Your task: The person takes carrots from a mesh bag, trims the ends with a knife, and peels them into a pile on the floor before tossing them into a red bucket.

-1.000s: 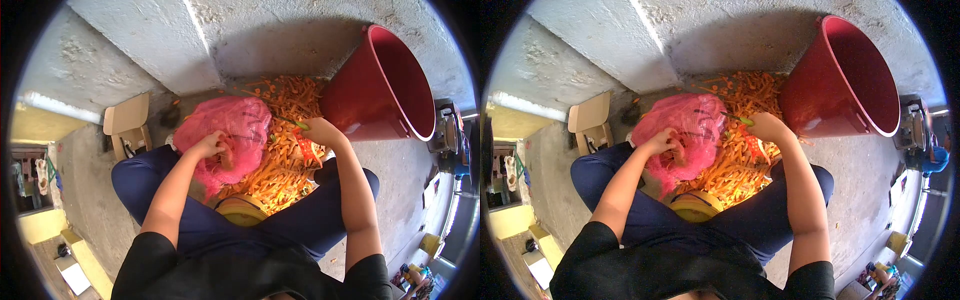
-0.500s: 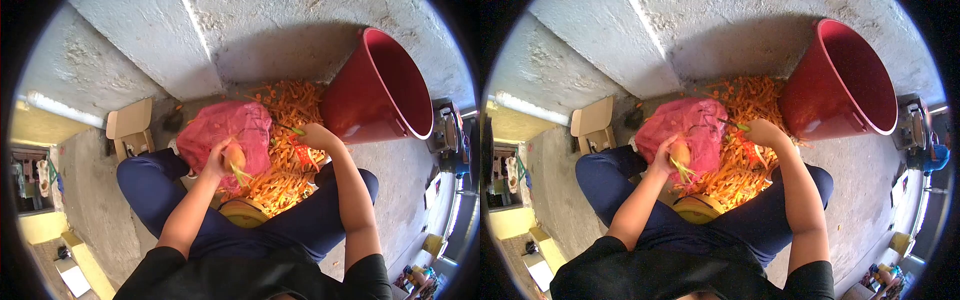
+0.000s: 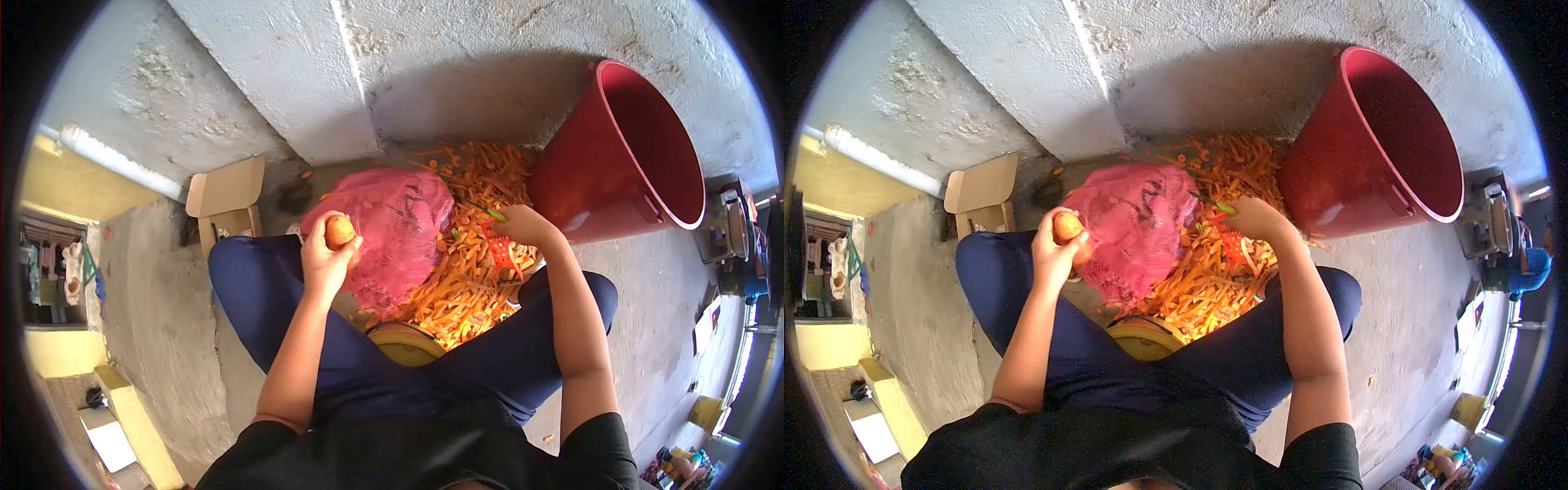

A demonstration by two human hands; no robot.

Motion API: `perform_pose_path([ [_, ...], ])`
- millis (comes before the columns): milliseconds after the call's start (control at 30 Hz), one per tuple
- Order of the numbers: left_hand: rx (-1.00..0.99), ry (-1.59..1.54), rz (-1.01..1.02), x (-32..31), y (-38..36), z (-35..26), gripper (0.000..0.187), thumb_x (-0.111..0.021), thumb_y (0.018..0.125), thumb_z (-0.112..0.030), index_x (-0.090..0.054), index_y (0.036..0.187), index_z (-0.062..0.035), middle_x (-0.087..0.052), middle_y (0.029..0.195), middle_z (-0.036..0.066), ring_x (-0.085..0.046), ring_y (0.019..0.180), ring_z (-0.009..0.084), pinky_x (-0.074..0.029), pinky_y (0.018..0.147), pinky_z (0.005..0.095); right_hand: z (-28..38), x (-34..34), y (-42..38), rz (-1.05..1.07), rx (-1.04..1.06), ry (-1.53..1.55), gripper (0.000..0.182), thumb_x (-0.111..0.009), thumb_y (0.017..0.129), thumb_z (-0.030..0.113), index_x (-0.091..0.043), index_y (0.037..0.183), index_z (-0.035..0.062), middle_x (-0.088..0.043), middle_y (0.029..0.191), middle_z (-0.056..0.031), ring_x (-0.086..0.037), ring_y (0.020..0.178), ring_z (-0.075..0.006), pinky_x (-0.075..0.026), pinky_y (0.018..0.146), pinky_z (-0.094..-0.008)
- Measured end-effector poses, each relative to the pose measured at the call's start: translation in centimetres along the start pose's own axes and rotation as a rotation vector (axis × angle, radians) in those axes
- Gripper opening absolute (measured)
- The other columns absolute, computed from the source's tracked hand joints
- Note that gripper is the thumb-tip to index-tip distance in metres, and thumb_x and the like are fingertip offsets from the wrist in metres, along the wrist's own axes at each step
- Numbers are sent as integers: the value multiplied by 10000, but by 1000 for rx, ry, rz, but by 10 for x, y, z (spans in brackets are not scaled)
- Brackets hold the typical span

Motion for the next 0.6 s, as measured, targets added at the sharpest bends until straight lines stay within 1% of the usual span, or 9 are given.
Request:
perform_pose_path([
  [100,-230,70,1,24,6,-66,402,-666,612,46,-518,977,-34,-585,967,95,-563,897,197,-435,799,277,-8,-7,-2,-19,-19,-9,279,-563,732,243,-557,888,12,-581,788,-181,-548,727,-295,-415,651,-359],
  [167,-436,165,47,38,10,-100,415,-657,614,61,-518,993,-33,-580,984,91,-556,913,186,-429,822,281,-5,-4,-8,-31,-13,-33,275,-569,728,234,-555,887,10,-575,761,-171,-546,709,-273,-414,641,-356],
  [233,-496,21,124,51,12,-131,422,-665,610,52,-516,998,-23,-572,1002,88,-545,934,181,-419,843,291,-8,-2,-13,-71,-10,-2,278,-568,732,235,-556,884,3,-575,734,-167,-550,681,-265,-418,622,-356],
  [267,-464,-136,144,57,15,-137,455,-670,619,43,-492,1033,-19,-549,1032,99,-542,934,183,-415,851,302,-15,-3,-13,-105,-10,39,282,-563,739,241,-557,882,-3,-579,720,-167,-556,663,-268,-422,608,-357],
  [300,-392,-388,206,60,16,-138,506,-685,655,-46,-442,1100,-24,-526,1037,109,-546,909,203,-420,842,316,-13,-1,-15,-138,-10,82,288,-557,745,246,-558,879,-9,-582,706,-168,-562,645,-271,-426,594,-358],
  [367,-317,-733,270,57,18,-138,560,-685,687,-156,-393,1151,-40,-516,992,104,-552,864,219,-451,793,343,-15,1,-22,-149,-76,313,253,-548,769,222,-560,858,-14,-544,625,-114,-521,552,-206,-406,525,-329],
  [467,-206,-950,222,60,13,-150,581,-658,713,-280,-378,1166,-45,-514,939,90,-553,815,230,-483,712,373,-18,9,-38,-227,-129,472,186,-520,799,168,-563,795,-13,-487,549,-32,-450,448,-112,-362,432,-261],
  [500,-92,-1055,212,60,15,-146,521,-572,772,-348,-381,1156,-53,-517,921,86,-554,775,216,-498,639,379,-17,10,-43,-257,-133,494,173,-508,808,147,-564,768,-11,-468,531,-4,-425,419,-81,-344,403,-234],
  [600,316,-1513,452,42,15,-138,395,-409,848,-386,-459,1034,-41,-526,933,95,-557,751,186,-496,603,365,-10,10,-55,-307,-148,620,190,-529,804,174,-567,788,-11,-478,549,-9,-429,439,-90,-349,421,-252],
])
Point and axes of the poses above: each hand's wrist, its own y-axis towards the middle knuckle, its own x-axis out of the back of the hand, z = x × y, the point moved 6 cm from there along y, towards the middle knuckle
